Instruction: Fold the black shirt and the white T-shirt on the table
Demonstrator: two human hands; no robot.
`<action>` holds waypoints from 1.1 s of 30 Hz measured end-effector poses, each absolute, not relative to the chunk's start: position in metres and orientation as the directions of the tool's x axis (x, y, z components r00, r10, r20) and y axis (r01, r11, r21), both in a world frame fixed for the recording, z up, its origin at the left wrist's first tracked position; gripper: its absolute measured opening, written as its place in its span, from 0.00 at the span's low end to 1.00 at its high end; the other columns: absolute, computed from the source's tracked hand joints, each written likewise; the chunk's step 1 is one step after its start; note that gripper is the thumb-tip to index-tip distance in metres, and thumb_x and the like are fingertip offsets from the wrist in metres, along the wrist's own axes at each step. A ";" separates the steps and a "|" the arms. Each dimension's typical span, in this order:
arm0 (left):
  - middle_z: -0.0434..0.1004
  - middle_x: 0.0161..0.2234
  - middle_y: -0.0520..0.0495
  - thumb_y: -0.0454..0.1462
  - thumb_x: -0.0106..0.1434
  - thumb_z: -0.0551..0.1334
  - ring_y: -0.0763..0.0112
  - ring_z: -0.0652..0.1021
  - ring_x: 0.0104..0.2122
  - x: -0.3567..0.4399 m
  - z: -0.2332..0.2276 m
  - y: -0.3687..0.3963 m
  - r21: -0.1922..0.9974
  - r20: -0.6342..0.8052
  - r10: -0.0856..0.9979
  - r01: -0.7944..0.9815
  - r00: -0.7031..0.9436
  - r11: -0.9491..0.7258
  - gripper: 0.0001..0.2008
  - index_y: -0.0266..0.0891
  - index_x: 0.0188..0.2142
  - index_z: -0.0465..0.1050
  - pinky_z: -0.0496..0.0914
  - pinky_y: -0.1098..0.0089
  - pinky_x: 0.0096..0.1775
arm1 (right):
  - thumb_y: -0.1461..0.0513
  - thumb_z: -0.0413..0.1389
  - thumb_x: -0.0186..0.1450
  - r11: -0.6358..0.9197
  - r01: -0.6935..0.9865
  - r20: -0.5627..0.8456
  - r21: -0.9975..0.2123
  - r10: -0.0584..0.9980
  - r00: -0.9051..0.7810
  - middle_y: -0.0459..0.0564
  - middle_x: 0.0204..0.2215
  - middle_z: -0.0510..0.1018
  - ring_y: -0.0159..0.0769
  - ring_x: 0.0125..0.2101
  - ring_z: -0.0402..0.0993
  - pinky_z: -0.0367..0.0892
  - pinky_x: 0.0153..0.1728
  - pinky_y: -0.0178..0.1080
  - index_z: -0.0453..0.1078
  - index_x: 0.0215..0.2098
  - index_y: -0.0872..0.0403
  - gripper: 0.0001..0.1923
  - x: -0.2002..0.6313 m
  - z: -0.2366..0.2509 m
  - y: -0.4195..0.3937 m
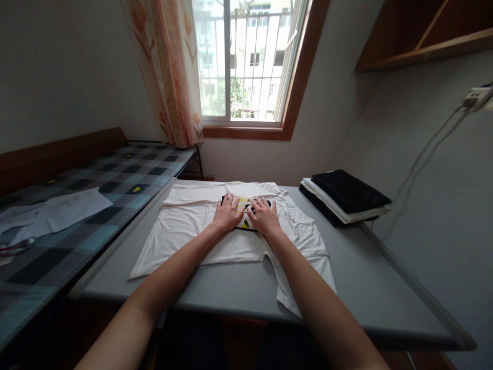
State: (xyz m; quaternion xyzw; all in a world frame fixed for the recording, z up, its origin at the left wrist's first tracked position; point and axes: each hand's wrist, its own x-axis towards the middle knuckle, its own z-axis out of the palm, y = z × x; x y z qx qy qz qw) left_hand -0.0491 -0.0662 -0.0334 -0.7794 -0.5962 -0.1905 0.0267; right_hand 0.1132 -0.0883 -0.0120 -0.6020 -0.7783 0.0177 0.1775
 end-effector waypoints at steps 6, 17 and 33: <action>0.53 0.67 0.31 0.49 0.68 0.53 0.46 0.57 0.66 -0.051 -0.035 -0.062 0.263 0.306 0.932 0.924 0.192 -0.277 0.31 0.36 0.65 0.60 0.56 0.48 0.62 | 0.45 0.37 0.72 0.237 0.937 0.123 -0.256 0.969 -0.212 0.54 0.70 0.48 0.45 0.70 0.40 0.36 0.66 0.54 0.50 0.71 0.52 0.35 0.111 -0.014 -0.079; 0.53 0.68 0.33 0.52 0.69 0.50 0.55 0.57 0.67 -0.083 -0.032 -0.059 0.336 0.214 0.950 0.896 0.226 -0.289 0.33 0.34 0.66 0.56 0.53 0.53 0.64 | 0.50 0.40 0.72 0.007 0.954 0.232 -0.300 0.970 0.066 0.59 0.60 0.69 0.50 0.60 0.62 0.57 0.57 0.49 0.66 0.61 0.56 0.28 0.143 -0.016 -0.076; 0.75 0.48 0.44 0.41 0.64 0.63 0.63 0.75 0.46 -0.054 -0.019 -0.093 0.074 0.504 0.491 0.531 0.710 -0.844 0.09 0.44 0.42 0.78 0.65 0.58 0.54 | 0.43 0.46 0.66 -0.224 0.898 0.030 -0.378 0.967 0.254 0.61 0.45 0.80 0.53 0.52 0.71 0.64 0.49 0.47 0.79 0.40 0.54 0.29 0.152 -0.005 -0.079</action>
